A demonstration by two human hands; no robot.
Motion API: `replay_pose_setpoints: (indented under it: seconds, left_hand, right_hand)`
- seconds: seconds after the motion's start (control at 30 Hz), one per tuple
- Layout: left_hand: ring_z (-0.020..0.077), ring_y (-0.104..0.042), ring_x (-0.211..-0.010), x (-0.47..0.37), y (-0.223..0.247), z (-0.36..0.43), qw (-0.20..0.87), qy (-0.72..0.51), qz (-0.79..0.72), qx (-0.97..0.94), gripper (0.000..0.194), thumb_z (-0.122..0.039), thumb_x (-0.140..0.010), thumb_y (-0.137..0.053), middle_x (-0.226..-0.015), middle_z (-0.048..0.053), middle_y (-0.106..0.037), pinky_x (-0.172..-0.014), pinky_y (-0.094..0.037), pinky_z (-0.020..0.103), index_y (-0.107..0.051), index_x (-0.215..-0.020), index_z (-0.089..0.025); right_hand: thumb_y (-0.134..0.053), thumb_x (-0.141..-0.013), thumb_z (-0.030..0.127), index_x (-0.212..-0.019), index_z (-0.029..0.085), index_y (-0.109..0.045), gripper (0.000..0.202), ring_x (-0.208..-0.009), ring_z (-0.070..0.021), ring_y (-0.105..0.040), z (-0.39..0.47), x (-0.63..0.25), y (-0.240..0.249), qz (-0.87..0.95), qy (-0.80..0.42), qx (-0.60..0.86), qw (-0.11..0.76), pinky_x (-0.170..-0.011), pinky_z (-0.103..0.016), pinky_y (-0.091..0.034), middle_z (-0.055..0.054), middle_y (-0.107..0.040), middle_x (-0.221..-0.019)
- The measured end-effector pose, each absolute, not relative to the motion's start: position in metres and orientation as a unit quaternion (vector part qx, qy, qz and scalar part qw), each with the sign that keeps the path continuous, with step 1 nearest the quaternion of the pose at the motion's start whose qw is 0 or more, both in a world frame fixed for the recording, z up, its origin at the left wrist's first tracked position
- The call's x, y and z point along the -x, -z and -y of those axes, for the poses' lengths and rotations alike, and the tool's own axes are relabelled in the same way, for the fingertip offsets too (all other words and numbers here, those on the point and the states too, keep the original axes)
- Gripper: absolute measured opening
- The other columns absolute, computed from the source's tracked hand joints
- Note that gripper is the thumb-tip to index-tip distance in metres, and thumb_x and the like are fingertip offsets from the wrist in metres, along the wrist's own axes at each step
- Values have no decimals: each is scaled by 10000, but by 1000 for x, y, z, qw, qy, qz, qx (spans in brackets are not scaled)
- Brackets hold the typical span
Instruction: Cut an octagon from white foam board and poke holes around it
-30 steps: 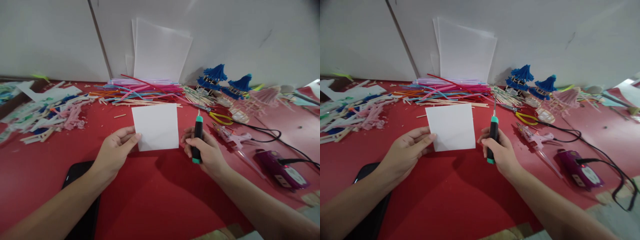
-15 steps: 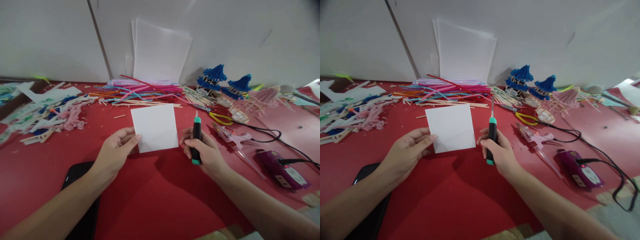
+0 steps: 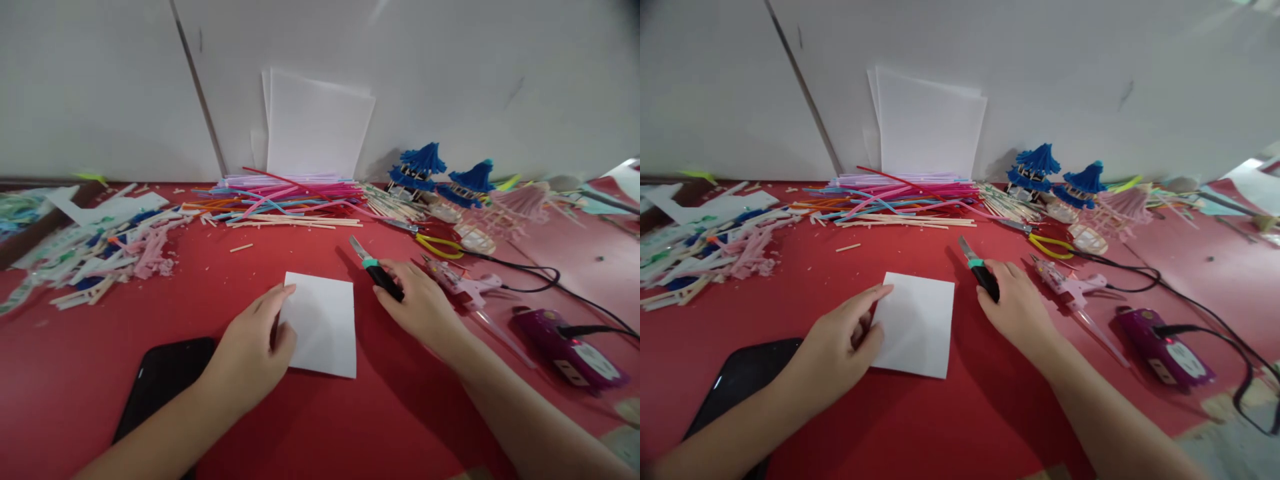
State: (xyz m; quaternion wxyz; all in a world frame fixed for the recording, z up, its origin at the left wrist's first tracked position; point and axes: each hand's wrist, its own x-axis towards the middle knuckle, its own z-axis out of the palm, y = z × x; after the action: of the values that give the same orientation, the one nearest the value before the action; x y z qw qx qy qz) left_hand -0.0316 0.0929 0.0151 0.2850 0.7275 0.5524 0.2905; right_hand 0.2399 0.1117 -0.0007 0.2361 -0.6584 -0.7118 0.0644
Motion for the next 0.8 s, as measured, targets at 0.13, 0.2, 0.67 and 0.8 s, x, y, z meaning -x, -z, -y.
replay_pose_setpoints:
  seconds: [0.13,0.2,0.67,0.8]
  left_hand:
    - [312,-629,-964,33,-10,-92,124,-248,-513,-812,359,-215,-856,-459,-1160,158,-674,-859,-495,472,-646,-1156,-146]
    - [311,-602,-992,35,-11,-94,72,-246,-496,-830,304,-203,-895,-422,-1202,161,-654,-858,-482,485,-654,-1079,-137]
    - [133,-400,-496,44,-36,-103,110,-228,-445,-859,225,-57,-646,-393,-510,-17,-481,-467,-220,280,-471,-489,-199]
    - [146,-581,-656,40,-30,-107,145,-273,-476,-823,268,-158,-831,-393,-710,0,-644,-567,-394,250,-637,-736,-217]
  right_hand:
    - [-490,-865,281,-1204,109,-581,392,-1002,-342,-626,-114,-242,8,716,-33,673,181,-853,-483,-505,-177,-648,-1071]
    - [-468,-883,289,-1198,94,-585,389,-996,-354,-621,-115,-242,11,717,-15,673,180,-842,-492,-505,-184,-638,-1058]
    - [-518,-893,293,-1019,194,-614,187,-971,-281,-612,-122,-237,9,734,51,576,357,-880,-444,-485,-112,-672,-995]
    - [-512,-894,281,-993,211,-614,159,-929,-243,-641,-123,-234,3,736,43,555,385,-837,-386,-511,-88,-701,-963]
